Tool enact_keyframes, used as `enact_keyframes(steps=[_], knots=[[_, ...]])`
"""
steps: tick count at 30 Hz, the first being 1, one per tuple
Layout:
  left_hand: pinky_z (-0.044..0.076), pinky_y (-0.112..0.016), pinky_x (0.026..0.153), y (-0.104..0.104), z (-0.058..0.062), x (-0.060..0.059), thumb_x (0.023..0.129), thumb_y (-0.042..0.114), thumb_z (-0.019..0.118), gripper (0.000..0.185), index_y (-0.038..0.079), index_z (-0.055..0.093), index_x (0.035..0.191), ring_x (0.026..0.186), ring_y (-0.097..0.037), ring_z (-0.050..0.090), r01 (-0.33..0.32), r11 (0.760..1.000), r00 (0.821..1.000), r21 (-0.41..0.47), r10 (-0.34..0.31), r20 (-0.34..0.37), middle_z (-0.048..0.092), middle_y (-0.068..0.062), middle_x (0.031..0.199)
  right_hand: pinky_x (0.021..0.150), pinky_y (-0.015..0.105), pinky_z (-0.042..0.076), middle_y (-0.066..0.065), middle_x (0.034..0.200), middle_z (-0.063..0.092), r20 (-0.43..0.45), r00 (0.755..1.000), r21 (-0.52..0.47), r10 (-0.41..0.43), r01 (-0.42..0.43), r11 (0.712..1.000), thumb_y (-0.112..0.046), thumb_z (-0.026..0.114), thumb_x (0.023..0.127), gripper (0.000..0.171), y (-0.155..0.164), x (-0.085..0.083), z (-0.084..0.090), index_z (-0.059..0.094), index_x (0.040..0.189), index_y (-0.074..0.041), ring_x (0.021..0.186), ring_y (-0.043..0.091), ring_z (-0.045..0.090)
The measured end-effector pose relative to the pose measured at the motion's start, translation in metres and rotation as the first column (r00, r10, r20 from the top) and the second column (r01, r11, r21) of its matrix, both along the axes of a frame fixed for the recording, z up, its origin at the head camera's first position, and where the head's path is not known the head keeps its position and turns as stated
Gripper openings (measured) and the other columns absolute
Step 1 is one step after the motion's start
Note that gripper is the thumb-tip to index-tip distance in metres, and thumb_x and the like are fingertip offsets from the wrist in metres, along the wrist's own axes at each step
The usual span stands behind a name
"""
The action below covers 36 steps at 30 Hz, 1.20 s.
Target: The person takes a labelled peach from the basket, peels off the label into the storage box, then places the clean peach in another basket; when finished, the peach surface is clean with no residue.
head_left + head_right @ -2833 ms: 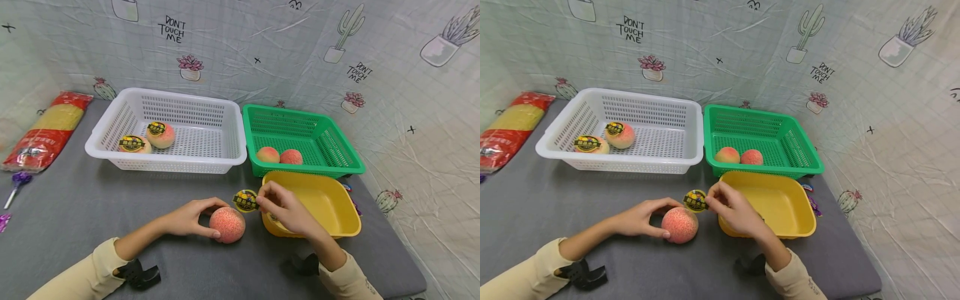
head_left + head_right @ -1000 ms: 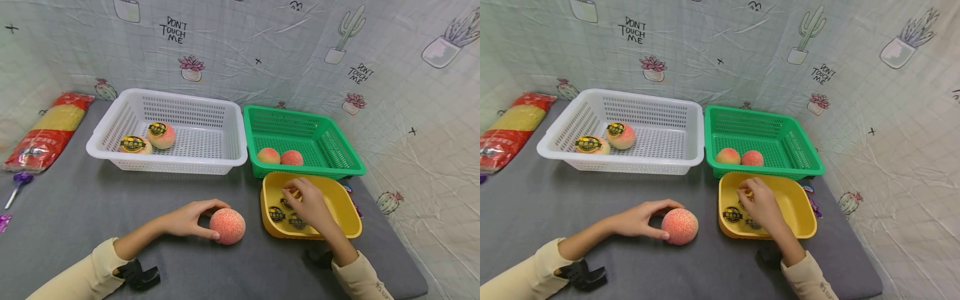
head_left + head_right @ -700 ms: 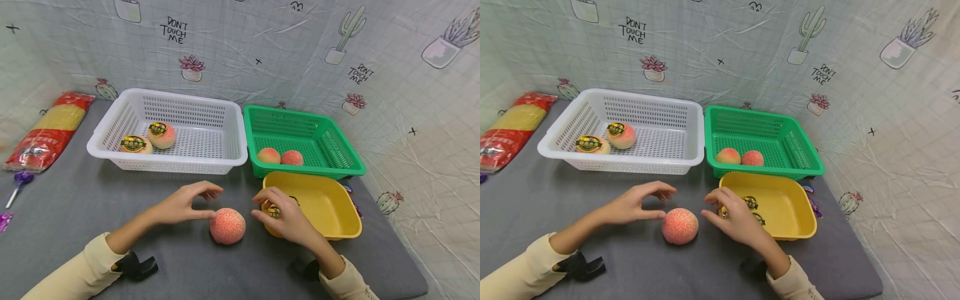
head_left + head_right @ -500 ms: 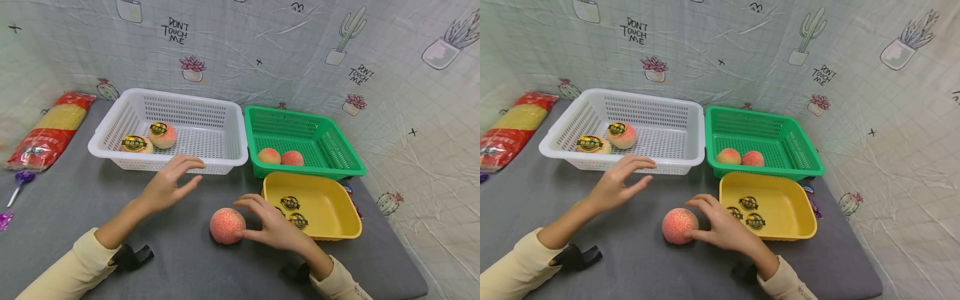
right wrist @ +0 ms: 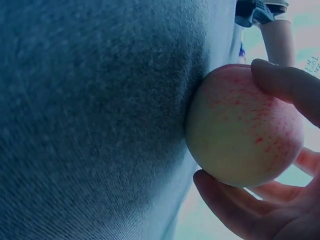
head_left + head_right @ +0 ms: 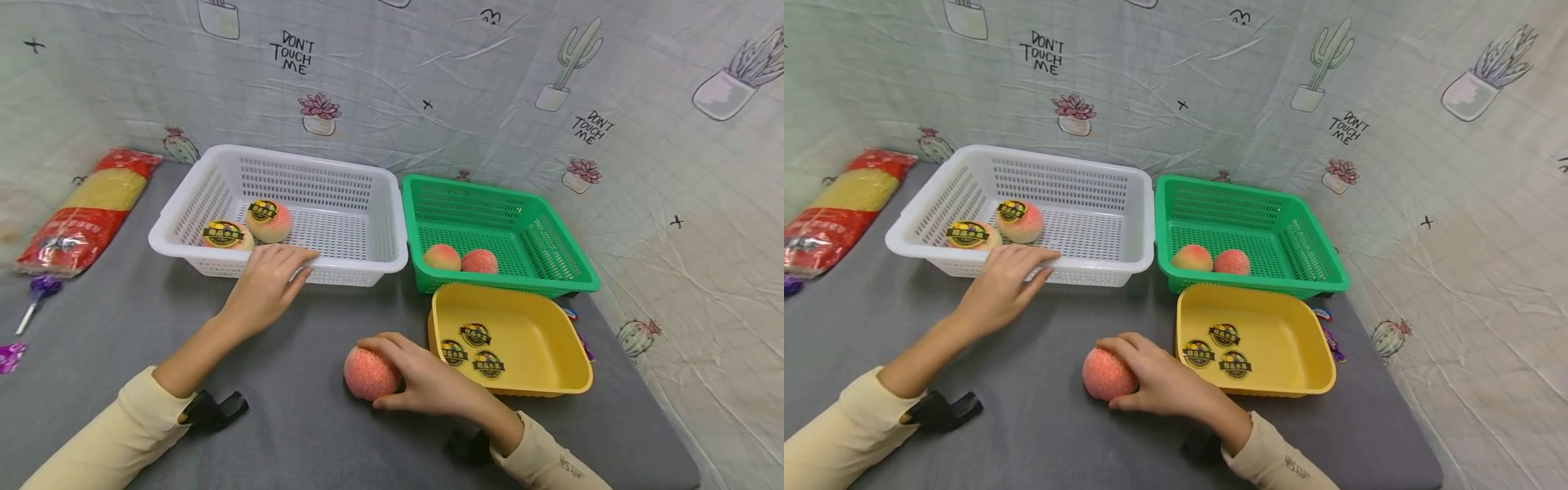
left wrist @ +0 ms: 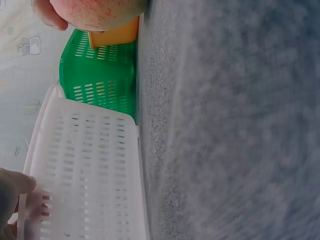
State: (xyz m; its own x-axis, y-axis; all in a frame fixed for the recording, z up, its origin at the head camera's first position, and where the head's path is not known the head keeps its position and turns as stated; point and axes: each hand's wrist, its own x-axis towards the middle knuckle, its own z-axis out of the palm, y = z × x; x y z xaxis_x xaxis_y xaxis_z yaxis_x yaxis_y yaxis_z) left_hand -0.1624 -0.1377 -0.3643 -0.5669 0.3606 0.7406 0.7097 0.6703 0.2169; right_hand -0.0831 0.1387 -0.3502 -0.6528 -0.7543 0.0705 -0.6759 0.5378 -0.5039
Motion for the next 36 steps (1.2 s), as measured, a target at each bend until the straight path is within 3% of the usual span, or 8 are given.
enact_keyframes(steps=[7, 13, 20, 27, 36], knots=[[0.038, -0.047, 0.082, 0.0, 0.0, 0.0, 0.085, 0.002, 0.067, 0.022, 0.002, 0.065, 0.107, 0.093, -0.03, 0.056, -0.002, 1.0, 1.0, 0.009, 0.002, 0.006, 0.066, -0.012, 0.102, 0.087, 0.031, 0.048, -0.002, 0.126, 0.048, 0.035, 0.999, -0.087, -0.031, 0.034, 0.996, -0.024, 0.085, 0.07, 0.072, 0.002, 0.003, 0.009, 0.049, 0.133, -0.02, 0.11, 0.011, 0.05], [0.038, -0.047, 0.08, 0.0, -0.001, 0.0, 0.084, 0.002, 0.069, 0.023, 0.002, 0.066, 0.106, 0.091, -0.031, 0.057, 0.006, 1.0, 1.0, 0.018, -0.006, -0.012, 0.067, -0.013, 0.101, 0.083, 0.033, 0.05, -0.008, 0.125, 0.049, -0.029, 0.998, -0.204, -0.063, 0.056, 0.977, -0.021, 0.087, 0.065, 0.073, 0.024, 0.001, 0.044, 0.052, 0.13, -0.023, 0.11, 0.011, 0.048], [0.039, -0.046, 0.08, 0.0, 0.0, -0.001, 0.082, 0.001, 0.07, 0.023, 0.001, 0.066, 0.105, 0.09, -0.031, 0.058, 0.017, 1.0, 0.999, 0.02, -0.016, -0.029, 0.067, -0.013, 0.099, 0.078, 0.035, 0.049, -0.002, 0.125, 0.051, -0.074, 0.975, -0.232, -0.211, 0.188, 0.954, -0.011, 0.087, 0.064, 0.073, 0.074, -0.03, 0.084, 0.053, 0.129, -0.016, 0.106, 0.015, 0.049], [0.04, -0.047, 0.08, -0.001, 0.001, -0.001, 0.082, 0.001, 0.07, 0.022, 0.001, 0.066, 0.104, 0.09, -0.031, 0.058, 0.026, 0.999, 0.999, 0.023, -0.025, -0.047, 0.067, -0.013, 0.099, 0.079, 0.038, 0.045, 0.006, 0.131, 0.046, 0.002, 0.912, -0.195, -0.41, 0.402, 0.894, -0.008, 0.084, 0.071, 0.074, 0.126, -0.08, 0.094, 0.047, 0.136, -0.011, 0.105, 0.021, 0.047], [0.04, -0.046, 0.079, -0.001, 0.0, -0.002, 0.083, 0.002, 0.069, 0.022, 0.001, 0.066, 0.104, 0.088, -0.03, 0.058, 0.041, 0.999, 0.998, 0.027, -0.04, -0.056, 0.068, -0.013, 0.099, 0.078, 0.047, 0.05, 0.019, 0.138, 0.036, 0.137, 0.792, -0.158, -0.596, 0.611, 0.776, -0.017, 0.08, 0.078, 0.081, 0.179, -0.132, 0.068, 0.034, 0.143, -0.011, 0.109, 0.036, 0.047]])
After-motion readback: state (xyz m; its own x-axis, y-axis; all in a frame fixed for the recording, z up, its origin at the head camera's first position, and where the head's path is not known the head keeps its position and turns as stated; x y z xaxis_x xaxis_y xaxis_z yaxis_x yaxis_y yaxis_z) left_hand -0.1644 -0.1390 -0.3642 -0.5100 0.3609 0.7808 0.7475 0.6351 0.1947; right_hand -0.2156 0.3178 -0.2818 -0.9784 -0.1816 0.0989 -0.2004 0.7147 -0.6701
